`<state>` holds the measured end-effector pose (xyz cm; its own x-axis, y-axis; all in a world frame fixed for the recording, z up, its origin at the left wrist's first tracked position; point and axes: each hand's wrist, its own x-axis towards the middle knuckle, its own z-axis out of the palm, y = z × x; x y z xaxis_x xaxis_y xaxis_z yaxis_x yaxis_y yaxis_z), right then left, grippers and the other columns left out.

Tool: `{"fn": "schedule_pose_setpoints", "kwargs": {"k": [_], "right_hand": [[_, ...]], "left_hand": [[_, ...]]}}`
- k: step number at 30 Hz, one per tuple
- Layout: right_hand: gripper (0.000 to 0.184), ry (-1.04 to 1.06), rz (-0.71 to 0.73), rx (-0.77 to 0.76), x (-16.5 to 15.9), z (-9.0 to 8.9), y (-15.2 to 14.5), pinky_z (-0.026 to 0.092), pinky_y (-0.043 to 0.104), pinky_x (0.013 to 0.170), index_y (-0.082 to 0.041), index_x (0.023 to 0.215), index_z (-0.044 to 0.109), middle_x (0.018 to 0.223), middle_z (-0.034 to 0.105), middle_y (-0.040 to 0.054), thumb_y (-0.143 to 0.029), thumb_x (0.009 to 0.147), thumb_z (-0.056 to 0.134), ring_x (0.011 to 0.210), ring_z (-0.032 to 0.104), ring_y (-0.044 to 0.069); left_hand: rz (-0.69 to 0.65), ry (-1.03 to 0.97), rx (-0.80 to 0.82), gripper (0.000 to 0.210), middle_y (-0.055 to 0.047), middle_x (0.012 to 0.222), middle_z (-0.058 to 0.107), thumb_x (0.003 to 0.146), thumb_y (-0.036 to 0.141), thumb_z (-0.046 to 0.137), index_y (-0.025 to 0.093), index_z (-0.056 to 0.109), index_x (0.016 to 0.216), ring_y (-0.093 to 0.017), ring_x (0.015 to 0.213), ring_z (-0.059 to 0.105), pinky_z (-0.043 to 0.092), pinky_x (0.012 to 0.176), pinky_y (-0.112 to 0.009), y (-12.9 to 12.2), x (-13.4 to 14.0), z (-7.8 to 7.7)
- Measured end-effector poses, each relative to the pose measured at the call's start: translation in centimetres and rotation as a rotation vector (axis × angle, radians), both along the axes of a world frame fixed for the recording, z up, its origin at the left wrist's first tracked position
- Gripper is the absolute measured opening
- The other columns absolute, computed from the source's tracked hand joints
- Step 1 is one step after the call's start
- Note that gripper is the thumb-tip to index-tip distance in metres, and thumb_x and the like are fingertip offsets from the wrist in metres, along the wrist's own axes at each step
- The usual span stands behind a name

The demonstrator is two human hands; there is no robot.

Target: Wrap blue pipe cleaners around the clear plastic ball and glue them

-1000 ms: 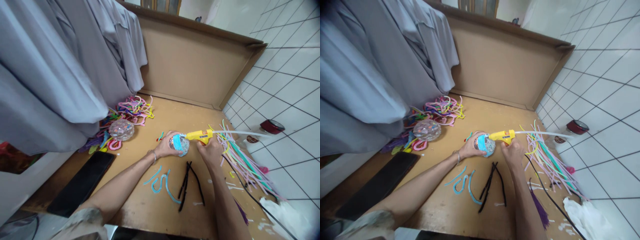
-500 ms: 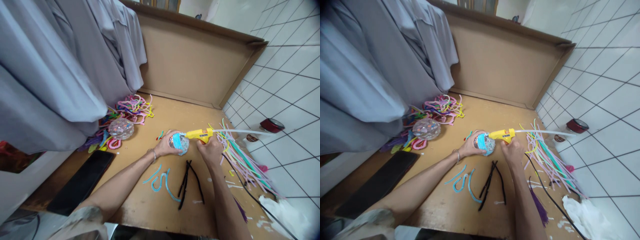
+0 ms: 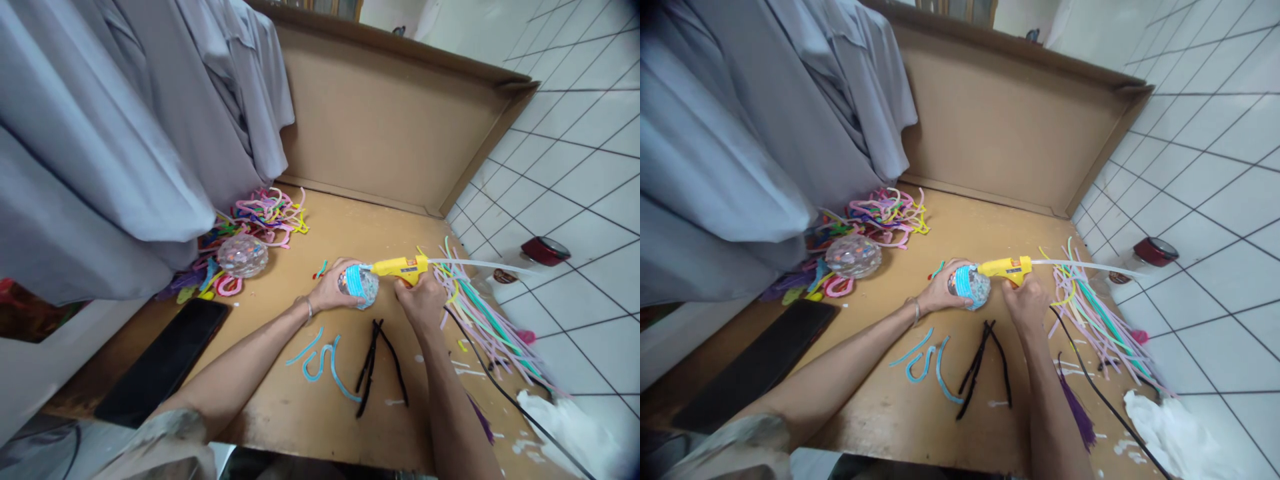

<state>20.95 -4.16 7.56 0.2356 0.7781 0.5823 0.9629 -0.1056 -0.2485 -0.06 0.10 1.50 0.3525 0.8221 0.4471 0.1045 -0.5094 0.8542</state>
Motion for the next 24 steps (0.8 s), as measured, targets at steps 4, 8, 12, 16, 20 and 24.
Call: {"fn": "schedule_pose_setpoints", "kwargs": {"k": [4, 8, 12, 16, 20, 24], "right_hand": [[0.029, -0.025, 0.006, -0.008, -0.04, -0.08, 0.02, 0.032, 0.029, 0.057, -0.016, 0.08, 0.064, 0.062, 0.062, 0.0076, -0.041, 0.076, 0.051, 0.059, 0.053, 0.021], [0.03, -0.024, 0.006, 0.001, 0.06, -0.15, 0.02, 0.033, 0.03, 0.057, -0.016, 0.08, 0.064, 0.062, 0.062, 0.0077, -0.042, 0.075, 0.051, 0.059, 0.054, 0.022], [0.029, -0.029, 0.004, -0.002, 0.18, -0.11, -0.07, 0.033, 0.03, 0.057, -0.015, 0.081, 0.065, 0.066, 0.064, 0.0094, -0.041, 0.076, 0.051, 0.061, 0.055, 0.022], [0.029, -0.042, 0.014, -0.038, 0.18, 0.0, -0.17, 0.033, 0.03, 0.058, -0.014, 0.082, 0.066, 0.066, 0.064, 0.01, -0.039, 0.078, 0.051, 0.062, 0.056, 0.022], [0.027, -0.022, 0.008, -0.059, 0.09, 0.15, -0.22, 0.033, 0.03, 0.059, -0.014, 0.081, 0.065, 0.066, 0.062, 0.0093, -0.039, 0.079, 0.052, 0.063, 0.056, 0.023], [0.028, -0.028, 0.014, -0.066, 0.08, 0.16, -0.23, 0.033, 0.03, 0.06, -0.014, 0.083, 0.065, 0.068, 0.063, 0.0092, -0.039, 0.08, 0.053, 0.064, 0.056, 0.022]], "left_hand": [[0.0, -0.005, 0.009, 0.083, -0.011, 0.13, 0.059, 0.056, 0.042, 0.091, 0.021, 0.06, 0.129, -0.031, 0.124, 0.057, 0.044, 0.111, -0.047, 0.08, 0.01, -0.1], [0.009, 0.012, -0.012, 0.084, -0.01, 0.131, 0.059, 0.055, 0.04, 0.092, 0.023, 0.06, 0.13, -0.031, 0.125, 0.057, 0.044, 0.112, -0.047, 0.07, -0.01, -0.07], [-0.001, -0.002, -0.007, 0.082, -0.01, 0.13, 0.059, 0.056, 0.04, 0.091, 0.022, 0.06, 0.129, -0.031, 0.124, 0.057, 0.043, 0.111, -0.048, -0.01, -0.02, 0.07], [0.007, 0.006, -0.019, 0.081, -0.01, 0.13, 0.059, 0.056, 0.037, 0.091, 0.023, 0.06, 0.129, -0.031, 0.124, 0.058, 0.044, 0.111, -0.047, -0.05, 0.01, 0.09], [0.014, 0.003, -0.006, 0.083, -0.011, 0.131, 0.059, 0.055, 0.039, 0.092, 0.021, 0.06, 0.129, -0.031, 0.124, 0.058, 0.044, 0.111, -0.048, -0.04, 0.0, 0.03], [-0.002, -0.002, -0.007, 0.081, -0.011, 0.13, 0.059, 0.056, 0.039, 0.091, 0.02, 0.059, 0.129, -0.031, 0.124, 0.058, 0.045, 0.111, -0.048, -0.06, -0.03, 0.07]]}}
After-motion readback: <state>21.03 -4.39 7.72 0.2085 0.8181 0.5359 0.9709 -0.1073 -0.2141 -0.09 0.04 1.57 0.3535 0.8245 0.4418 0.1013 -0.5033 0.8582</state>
